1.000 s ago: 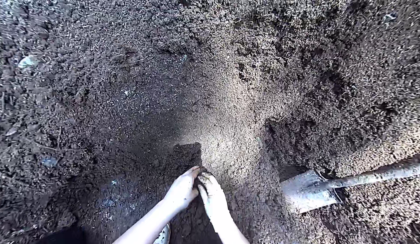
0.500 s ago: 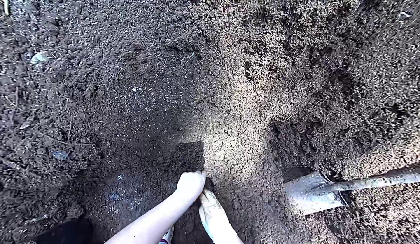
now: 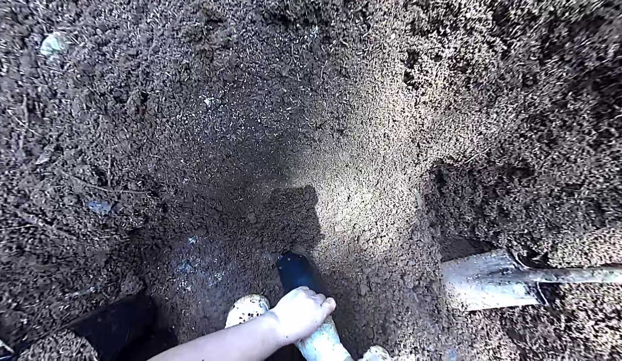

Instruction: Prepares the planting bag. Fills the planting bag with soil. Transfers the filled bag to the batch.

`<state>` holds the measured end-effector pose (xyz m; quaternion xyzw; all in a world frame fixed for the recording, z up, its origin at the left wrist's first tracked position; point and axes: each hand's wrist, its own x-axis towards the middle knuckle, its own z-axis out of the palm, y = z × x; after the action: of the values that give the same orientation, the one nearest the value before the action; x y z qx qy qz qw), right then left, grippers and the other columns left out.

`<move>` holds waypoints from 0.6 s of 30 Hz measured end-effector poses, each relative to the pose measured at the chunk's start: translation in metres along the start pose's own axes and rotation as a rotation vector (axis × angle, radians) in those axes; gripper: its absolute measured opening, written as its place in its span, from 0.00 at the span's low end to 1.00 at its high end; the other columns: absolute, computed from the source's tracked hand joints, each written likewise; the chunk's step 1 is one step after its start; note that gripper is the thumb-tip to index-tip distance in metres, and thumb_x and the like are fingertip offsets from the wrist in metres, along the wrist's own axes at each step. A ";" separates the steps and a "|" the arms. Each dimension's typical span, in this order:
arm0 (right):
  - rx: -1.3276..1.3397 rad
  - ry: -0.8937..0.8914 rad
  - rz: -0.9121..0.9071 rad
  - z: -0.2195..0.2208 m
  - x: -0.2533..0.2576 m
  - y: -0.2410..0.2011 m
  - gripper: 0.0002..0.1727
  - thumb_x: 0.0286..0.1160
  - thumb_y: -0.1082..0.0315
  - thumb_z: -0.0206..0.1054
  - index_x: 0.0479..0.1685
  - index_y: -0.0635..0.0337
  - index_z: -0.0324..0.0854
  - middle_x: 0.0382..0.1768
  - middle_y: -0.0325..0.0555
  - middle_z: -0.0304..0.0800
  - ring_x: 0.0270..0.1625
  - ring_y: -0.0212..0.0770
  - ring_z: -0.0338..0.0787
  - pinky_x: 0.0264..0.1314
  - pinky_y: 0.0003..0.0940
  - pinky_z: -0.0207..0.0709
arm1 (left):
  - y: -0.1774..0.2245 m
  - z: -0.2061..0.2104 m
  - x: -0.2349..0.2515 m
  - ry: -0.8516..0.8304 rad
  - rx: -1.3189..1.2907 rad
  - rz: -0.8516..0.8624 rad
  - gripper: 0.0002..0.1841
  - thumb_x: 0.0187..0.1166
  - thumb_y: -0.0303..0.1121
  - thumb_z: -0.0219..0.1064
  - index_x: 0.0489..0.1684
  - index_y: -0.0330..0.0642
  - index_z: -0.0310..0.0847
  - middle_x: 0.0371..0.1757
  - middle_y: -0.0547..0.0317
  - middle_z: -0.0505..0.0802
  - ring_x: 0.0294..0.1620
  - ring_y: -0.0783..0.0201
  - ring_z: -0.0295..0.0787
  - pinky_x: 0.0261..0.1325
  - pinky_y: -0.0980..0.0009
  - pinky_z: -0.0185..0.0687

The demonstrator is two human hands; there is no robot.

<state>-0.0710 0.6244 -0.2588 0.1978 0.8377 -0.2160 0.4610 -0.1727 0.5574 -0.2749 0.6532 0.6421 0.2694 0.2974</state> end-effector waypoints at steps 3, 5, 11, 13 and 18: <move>-0.013 -0.017 0.057 0.000 0.011 -0.001 0.34 0.87 0.45 0.55 0.79 0.64 0.75 0.80 0.65 0.75 0.86 0.62 0.69 0.90 0.60 0.53 | 0.020 -0.043 0.009 -0.312 -0.070 -0.180 0.18 0.92 0.24 0.46 0.71 0.29 0.77 0.60 0.36 0.91 0.67 0.41 0.88 0.75 0.50 0.77; 0.015 0.031 0.072 -0.005 0.018 0.001 0.31 0.87 0.50 0.58 0.81 0.63 0.73 0.81 0.65 0.73 0.87 0.62 0.67 0.91 0.60 0.52 | 0.042 -0.088 0.023 -0.503 -0.111 -0.405 0.22 0.94 0.25 0.41 0.83 0.33 0.67 0.77 0.40 0.83 0.83 0.46 0.75 0.87 0.53 0.63; -0.084 0.525 -0.425 -0.053 0.005 0.026 0.22 0.83 0.53 0.64 0.57 0.63 0.91 0.64 0.54 0.92 0.74 0.53 0.86 0.79 0.52 0.75 | -0.001 -0.095 0.000 -0.020 -0.238 -0.599 0.21 0.91 0.36 0.52 0.80 0.49 0.73 0.55 0.38 0.93 0.58 0.37 0.91 0.59 0.36 0.83; -0.188 0.703 -0.654 -0.055 0.004 0.039 0.14 0.80 0.62 0.67 0.48 0.61 0.93 0.65 0.51 0.92 0.76 0.56 0.84 0.81 0.56 0.72 | -0.007 -0.115 -0.007 -0.087 -0.161 -0.785 0.31 0.83 0.39 0.64 0.88 0.49 0.63 0.70 0.35 0.85 0.69 0.32 0.83 0.63 0.33 0.79; -0.263 0.654 -0.550 -0.071 0.011 0.045 0.10 0.77 0.72 0.68 0.47 0.56 0.95 0.74 0.53 0.86 0.86 0.65 0.70 0.89 0.74 0.45 | -0.034 -0.105 0.018 -0.179 -0.089 -0.850 0.31 0.83 0.30 0.63 0.87 0.40 0.61 0.72 0.31 0.83 0.71 0.31 0.83 0.66 0.33 0.79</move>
<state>-0.1015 0.7018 -0.2415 -0.0348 0.9812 -0.1481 0.1185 -0.2718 0.5799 -0.2294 0.3382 0.8133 0.0931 0.4642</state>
